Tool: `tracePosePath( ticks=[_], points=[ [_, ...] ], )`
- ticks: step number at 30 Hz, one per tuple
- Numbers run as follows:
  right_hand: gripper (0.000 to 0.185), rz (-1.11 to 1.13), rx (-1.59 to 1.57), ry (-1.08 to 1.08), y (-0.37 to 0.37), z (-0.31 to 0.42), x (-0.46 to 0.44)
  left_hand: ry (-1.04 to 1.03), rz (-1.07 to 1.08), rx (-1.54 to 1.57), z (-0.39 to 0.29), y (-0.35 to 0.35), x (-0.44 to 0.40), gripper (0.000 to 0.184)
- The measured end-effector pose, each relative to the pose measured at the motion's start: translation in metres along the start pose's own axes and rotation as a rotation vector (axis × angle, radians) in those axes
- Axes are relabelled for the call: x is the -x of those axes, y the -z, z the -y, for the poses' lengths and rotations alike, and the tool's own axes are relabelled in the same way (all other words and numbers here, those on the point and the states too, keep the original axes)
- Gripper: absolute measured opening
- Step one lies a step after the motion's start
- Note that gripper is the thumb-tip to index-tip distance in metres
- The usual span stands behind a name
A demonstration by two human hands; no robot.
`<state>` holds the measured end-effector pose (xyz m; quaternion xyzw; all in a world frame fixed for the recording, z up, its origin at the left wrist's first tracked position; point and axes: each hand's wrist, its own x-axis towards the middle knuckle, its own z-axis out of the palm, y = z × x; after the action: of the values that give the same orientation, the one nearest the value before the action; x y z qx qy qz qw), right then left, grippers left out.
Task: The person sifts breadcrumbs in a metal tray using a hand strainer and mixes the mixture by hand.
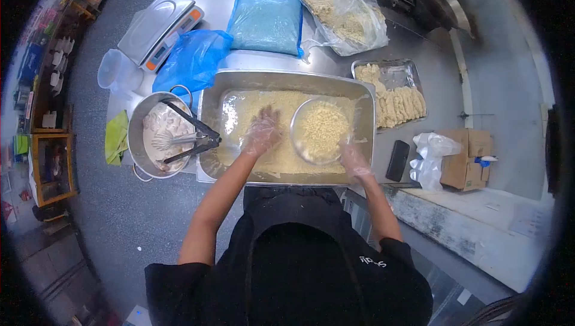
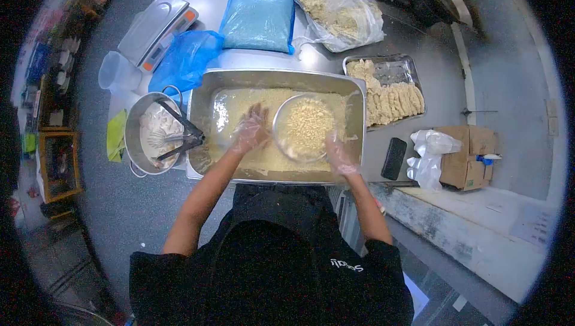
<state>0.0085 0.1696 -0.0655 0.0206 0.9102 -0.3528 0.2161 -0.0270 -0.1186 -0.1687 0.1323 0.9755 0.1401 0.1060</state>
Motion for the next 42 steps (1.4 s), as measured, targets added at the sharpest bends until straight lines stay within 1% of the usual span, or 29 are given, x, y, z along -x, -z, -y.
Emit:
tracePosePath(
  ticks=[2,4,7,9,11,13,16,17,19,20,22,23,25,26,28,29,31,32,34,35,37,38,40,41,42],
  points=[
    [0.045,0.023,0.031,0.018,-0.007,-0.006,0.004,0.008,0.021,-0.021,0.003,-0.009,-0.003,0.07],
    [0.042,-0.009,0.059,0.046,-0.012,-0.031,-0.006,0.003,0.053,-0.012,-0.001,0.004,-0.001,0.07],
    [0.039,0.023,0.017,0.005,-0.001,-0.029,-0.019,0.005,0.061,-0.018,-0.003,0.007,-0.003,0.07],
    [0.041,0.053,0.003,0.071,-0.013,-0.013,-0.004,0.014,0.065,-0.012,-0.002,0.005,0.0,0.071],
    [0.04,0.052,0.006,0.035,-0.013,-0.001,0.005,0.02,0.064,0.015,-0.002,0.008,-0.003,0.072],
    [0.037,0.025,0.027,-0.087,-0.003,0.008,-0.005,-0.013,0.065,-0.06,-0.004,0.013,-0.001,0.068],
    [0.035,0.088,0.104,-0.154,0.007,0.013,-0.014,-0.037,0.047,-0.097,-0.005,0.014,0.001,0.065],
    [0.036,0.025,0.08,0.005,0.001,0.011,-0.011,-0.043,0.041,-0.097,-0.004,0.014,0.002,0.065],
    [0.038,-0.108,0.036,0.317,-0.014,0.004,0.0,-0.059,0.017,-0.265,0.004,-0.009,0.0,0.063],
    [0.042,-0.061,0.117,0.27,-0.011,-0.001,-0.005,-0.066,-0.002,-0.346,0.002,-0.004,-0.003,0.062],
    [0.049,0.035,0.278,0.175,0.0,-0.011,-0.019,-0.074,-0.004,-0.189,-0.001,0.005,0.001,0.062],
    [0.049,0.066,0.276,0.053,0.001,-0.007,-0.018,-0.077,-0.002,-0.112,-0.003,0.013,0.004,0.061],
    [0.05,0.127,0.266,-0.186,0.005,0.012,-0.016,-0.089,-0.046,-0.119,0.01,-0.019,-0.006,0.062],
    [0.051,0.102,0.213,-0.123,0.003,0.019,-0.01,-0.097,-0.064,-0.122,0.014,-0.031,-0.008,0.062],
    [0.052,0.046,0.113,-0.002,0.0,0.029,0.005,-0.063,0.02,-0.173,0.004,-0.005,-0.002,0.061],
    [0.054,0.043,0.075,-0.096,0.001,0.021,-0.001,-0.045,0.058,-0.197,-0.002,0.006,-0.001,0.061],
    [0.056,0.038,-0.003,-0.279,0.003,0.0,-0.02,-0.019,0.051,-0.129,-0.006,0.009,-0.001,0.062],
    [0.057,0.042,0.002,-0.255,0.004,0.006,-0.016,-0.003,0.047,-0.099,-0.005,0.01,-0.001,0.063],
    [0.058,0.049,0.005,-0.214,0.005,0.022,-0.001,-0.038,-0.028,-0.203,0.012,-0.026,-0.007,0.065],
    [0.058,0.049,0.049,-0.181,0.001,0.017,0.0,-0.062,-0.065,-0.252,0.016,-0.04,-0.009,0.066],
    [0.059,0.041,0.146,-0.109,-0.003,0.001,-0.005,-0.042,0.02,-0.188,0.0,-0.001,0.0,0.065],
    [0.059,0.036,0.115,-0.12,0.003,0.0,-0.008,-0.03,0.062,-0.156,-0.007,0.017,0.003,0.065],
    [0.057,0.034,0.049,-0.138,0.015,0.002,-0.016,-0.004,0.091,-0.081,-0.012,0.028,0.003,0.064],
    [0.056,0.031,0.017,-0.113,0.011,0.005,-0.014,0.011,0.106,-0.046,-0.012,0.03,0.003,0.064],
    [0.056,0.028,-0.018,-0.093,0.002,0.008,-0.005,0.006,0.085,-0.091,-0.007,0.022,0.002,0.063]
  ],
)
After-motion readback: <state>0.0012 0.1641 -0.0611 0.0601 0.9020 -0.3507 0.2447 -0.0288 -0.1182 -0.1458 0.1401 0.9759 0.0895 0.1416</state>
